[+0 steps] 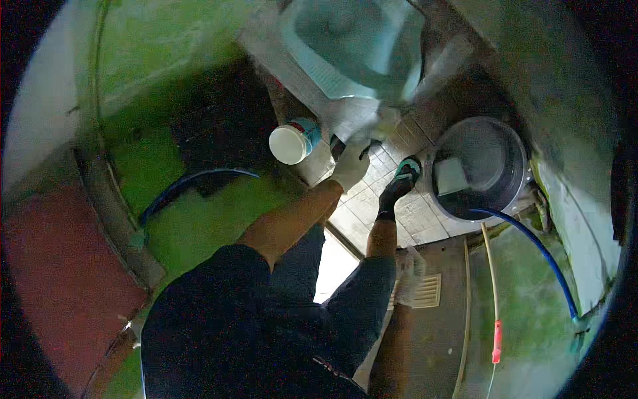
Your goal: The person paints a bathroom wall and the base of a squat toilet using a paint brush and paint from a bucket.
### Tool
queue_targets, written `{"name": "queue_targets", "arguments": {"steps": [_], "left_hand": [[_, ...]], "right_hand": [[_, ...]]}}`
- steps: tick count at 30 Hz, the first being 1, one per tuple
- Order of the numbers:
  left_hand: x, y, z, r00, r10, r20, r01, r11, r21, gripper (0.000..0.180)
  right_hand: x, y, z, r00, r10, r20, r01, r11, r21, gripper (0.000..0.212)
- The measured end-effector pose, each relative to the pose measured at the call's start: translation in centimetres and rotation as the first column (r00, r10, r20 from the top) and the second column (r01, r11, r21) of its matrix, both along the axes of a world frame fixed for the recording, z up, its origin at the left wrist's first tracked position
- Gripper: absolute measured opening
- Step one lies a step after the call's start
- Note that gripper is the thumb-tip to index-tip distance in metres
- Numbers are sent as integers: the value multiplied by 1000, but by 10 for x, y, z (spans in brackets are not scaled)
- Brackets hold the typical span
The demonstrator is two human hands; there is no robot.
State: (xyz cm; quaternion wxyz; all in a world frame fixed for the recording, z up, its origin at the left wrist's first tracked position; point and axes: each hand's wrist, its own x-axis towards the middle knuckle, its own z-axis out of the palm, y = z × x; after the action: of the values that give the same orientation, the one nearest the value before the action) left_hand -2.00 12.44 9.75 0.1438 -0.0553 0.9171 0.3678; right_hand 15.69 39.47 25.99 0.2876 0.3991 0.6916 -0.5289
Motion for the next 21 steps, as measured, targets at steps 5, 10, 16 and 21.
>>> {"name": "queue_targets", "arguments": {"steps": [5,10,16,21], "left_hand": [[40,-6,96,786,214,580,-472,814,339,34],[74,39,185,625,206,752,-722,519,458,32],[92,60,275,532,279,800,-767,559,315,25],[81,39,318,656,307,690,-728,500,469,24]], "right_hand": [[-54,-60,49,993,62,-98,-83,971,-225,28],[-74,-62,113,980,200,21,-193,965,-178,33],[-95,-69,151,899,430,88,-388,873,-297,47],[-113,-97,167,888,434,151,-383,881,-278,48]]}}
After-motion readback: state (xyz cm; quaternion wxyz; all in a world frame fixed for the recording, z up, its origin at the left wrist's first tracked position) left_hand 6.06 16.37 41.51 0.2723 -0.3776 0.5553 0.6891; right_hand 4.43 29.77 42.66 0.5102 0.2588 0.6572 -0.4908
